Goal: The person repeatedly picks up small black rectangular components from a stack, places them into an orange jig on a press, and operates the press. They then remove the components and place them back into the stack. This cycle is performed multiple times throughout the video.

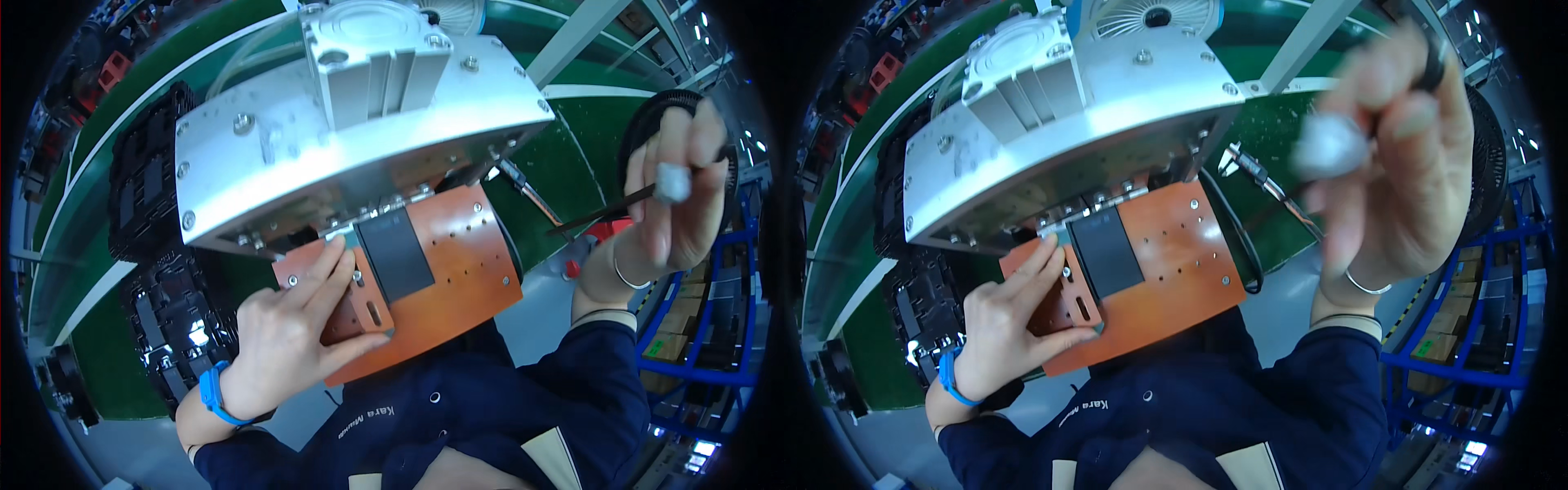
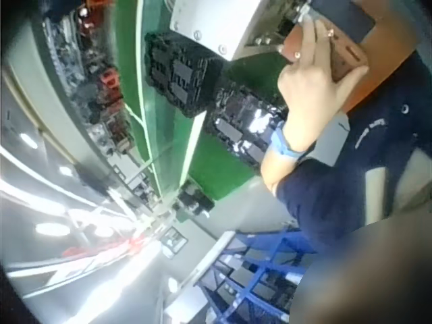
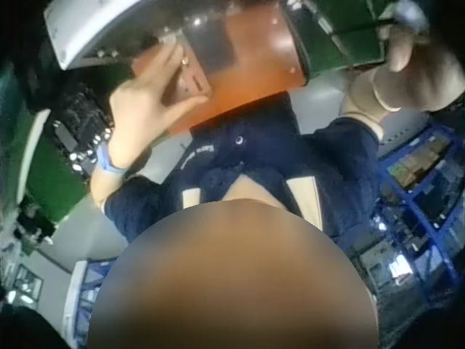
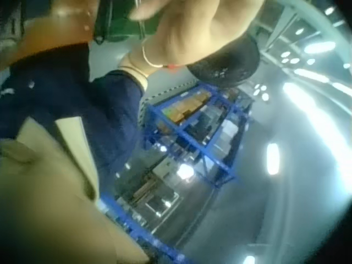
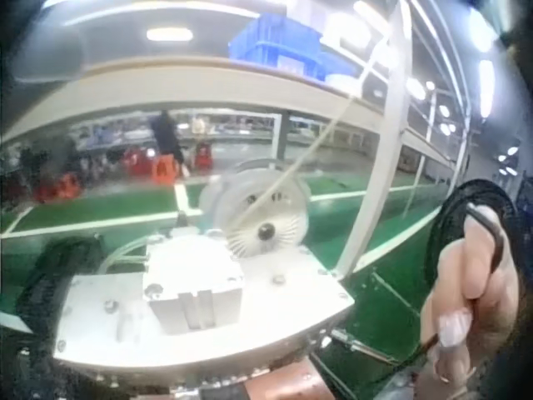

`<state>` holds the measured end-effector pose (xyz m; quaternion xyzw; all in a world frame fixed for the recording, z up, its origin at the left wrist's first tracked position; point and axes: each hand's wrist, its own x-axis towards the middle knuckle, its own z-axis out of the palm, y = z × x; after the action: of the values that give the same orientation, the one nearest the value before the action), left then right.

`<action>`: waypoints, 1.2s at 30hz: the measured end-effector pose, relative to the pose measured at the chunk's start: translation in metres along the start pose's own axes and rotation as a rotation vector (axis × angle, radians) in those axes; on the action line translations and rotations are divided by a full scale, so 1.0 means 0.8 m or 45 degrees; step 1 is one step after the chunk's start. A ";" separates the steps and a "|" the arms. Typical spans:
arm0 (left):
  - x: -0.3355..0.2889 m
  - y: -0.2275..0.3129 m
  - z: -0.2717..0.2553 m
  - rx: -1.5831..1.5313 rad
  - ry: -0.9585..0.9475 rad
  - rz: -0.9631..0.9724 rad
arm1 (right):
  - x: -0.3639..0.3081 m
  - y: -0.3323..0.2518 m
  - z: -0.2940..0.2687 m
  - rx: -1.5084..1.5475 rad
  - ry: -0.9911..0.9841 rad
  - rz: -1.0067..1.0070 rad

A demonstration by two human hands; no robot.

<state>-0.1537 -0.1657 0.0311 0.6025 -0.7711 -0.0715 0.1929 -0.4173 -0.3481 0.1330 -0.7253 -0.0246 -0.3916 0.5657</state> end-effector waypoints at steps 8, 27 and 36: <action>-0.005 0.001 0.009 0.119 0.010 0.039 | -0.140 0.058 -0.170 -1.652 0.929 0.496; -0.005 -0.001 0.035 -0.136 -0.296 0.138 | -0.158 0.147 -0.101 -1.887 0.778 0.341; 0.001 -0.002 0.034 -0.143 -0.305 0.165 | -0.085 0.111 0.072 -1.248 -0.377 0.311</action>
<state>-0.1630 -0.1702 0.0061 0.5270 -0.8206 -0.1734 0.1371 -0.3906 -0.3040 0.0186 -0.9500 0.1663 -0.1817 0.1920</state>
